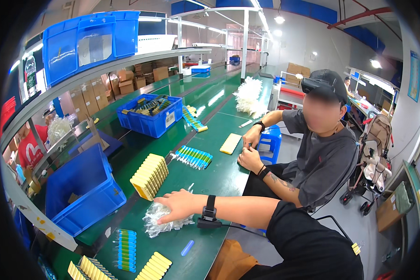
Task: Assembling small yellow and blue plastic components at a factory workstation.
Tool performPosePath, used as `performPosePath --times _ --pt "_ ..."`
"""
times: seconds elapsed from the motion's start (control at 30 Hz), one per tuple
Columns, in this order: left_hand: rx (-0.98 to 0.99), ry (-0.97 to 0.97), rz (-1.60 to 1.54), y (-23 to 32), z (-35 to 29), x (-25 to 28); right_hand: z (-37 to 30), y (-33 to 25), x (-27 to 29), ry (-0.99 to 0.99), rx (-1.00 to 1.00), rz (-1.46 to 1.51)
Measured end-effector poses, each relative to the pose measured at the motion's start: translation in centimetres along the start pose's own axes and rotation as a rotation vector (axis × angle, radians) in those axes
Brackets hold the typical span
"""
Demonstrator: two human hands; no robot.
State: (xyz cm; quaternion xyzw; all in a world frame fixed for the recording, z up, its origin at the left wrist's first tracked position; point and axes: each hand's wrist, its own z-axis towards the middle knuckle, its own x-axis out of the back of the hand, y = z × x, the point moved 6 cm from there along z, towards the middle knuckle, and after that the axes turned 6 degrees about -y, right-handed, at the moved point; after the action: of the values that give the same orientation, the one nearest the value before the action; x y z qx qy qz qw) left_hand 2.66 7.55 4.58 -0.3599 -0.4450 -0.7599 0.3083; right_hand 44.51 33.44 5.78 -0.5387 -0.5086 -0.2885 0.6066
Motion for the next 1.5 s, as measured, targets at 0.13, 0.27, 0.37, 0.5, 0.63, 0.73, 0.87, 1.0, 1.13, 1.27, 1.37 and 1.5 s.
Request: performPosePath --times 0.13,0.27,0.37,0.5,0.63,0.73,0.87,1.0,1.13,1.27,1.37,1.5 --pt "0.052 -0.038 -0.039 -0.7 -0.3 -0.2 -0.3 -1.5 0.5 -0.027 0.014 -0.088" --pt "0.014 -0.045 0.015 -0.2 -0.2 -0.1 0.2 -1.5 0.3 -0.027 -0.014 -0.102" --pt "0.020 -0.049 0.010 0.1 -0.1 0.1 0.3 -2.0 0.3 -0.014 -0.020 -0.123" --pt "0.014 -0.024 -0.034 0.4 0.1 0.2 0.5 -1.9 0.3 0.005 -0.024 -0.153" --pt "0.019 0.006 -0.035 0.4 -0.2 0.1 0.0 -2.3 0.2 0.056 -0.016 -0.136" --pt "-0.026 0.024 -0.020 0.3 -0.3 0.1 -0.5 -2.2 -0.2 0.092 -0.009 -0.156" --pt "0.004 -0.012 -0.007 -0.1 -0.4 -0.1 -0.9 -2.0 -0.8 0.128 0.007 -0.201" --pt "0.020 -0.012 0.007 -0.7 -0.6 -0.5 -1.0 -1.7 -0.9 0.146 0.005 -0.198" --pt "0.009 -0.012 0.007 -0.7 -0.6 -0.4 -1.3 -2.0 -0.7 0.155 0.021 -0.173" --pt "0.001 0.008 0.024 -0.4 -0.5 -0.2 -1.6 -2.0 -0.8 0.164 0.013 -0.173" --pt "0.001 0.015 0.037 0.0 -0.5 0.0 -1.8 -2.0 -1.1 0.169 0.013 -0.156" --pt "0.012 -0.013 0.018 0.3 -0.3 0.1 -1.7 -1.7 -1.6 0.222 0.030 -0.156"
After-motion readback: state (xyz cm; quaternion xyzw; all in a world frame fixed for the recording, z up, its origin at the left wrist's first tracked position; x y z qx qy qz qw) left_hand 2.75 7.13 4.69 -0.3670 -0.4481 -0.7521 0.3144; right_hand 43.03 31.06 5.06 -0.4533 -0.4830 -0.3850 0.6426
